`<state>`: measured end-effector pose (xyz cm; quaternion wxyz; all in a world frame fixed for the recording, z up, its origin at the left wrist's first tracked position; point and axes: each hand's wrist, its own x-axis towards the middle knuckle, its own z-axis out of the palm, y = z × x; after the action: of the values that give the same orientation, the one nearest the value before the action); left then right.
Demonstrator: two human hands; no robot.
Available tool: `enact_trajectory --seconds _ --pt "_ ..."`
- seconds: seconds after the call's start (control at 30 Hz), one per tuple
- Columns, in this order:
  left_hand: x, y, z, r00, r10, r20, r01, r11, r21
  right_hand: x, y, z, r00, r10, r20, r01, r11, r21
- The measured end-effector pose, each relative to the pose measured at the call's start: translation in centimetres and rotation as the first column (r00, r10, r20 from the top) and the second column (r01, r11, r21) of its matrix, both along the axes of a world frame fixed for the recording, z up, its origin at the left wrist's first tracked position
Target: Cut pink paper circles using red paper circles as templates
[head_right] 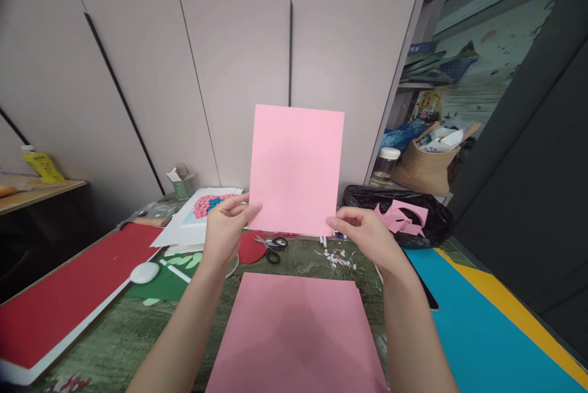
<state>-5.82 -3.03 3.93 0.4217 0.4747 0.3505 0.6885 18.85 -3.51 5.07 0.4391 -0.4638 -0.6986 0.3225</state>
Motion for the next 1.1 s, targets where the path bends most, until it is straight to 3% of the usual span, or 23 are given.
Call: enact_trajectory --seconds 0.6,0.87,1.1 --pt "0.55 0.13 -0.23 0.999 -0.006 0.035 0.005 1.000 0.010 0.19 0.10 0.12 0.997 -0.068 0.030 0.066 0.995 0.069" --pt "0.60 0.24 -0.21 0.999 0.003 0.046 -0.003 1.000 0.012 0.09 0.06 0.02 0.999 -0.025 0.045 0.022 0.998 0.062" --pt "0.64 0.26 -0.35 0.999 -0.006 0.047 0.005 1.000 0.012 0.06 0.20 -0.08 0.991 -0.087 0.099 0.078 0.992 0.098"
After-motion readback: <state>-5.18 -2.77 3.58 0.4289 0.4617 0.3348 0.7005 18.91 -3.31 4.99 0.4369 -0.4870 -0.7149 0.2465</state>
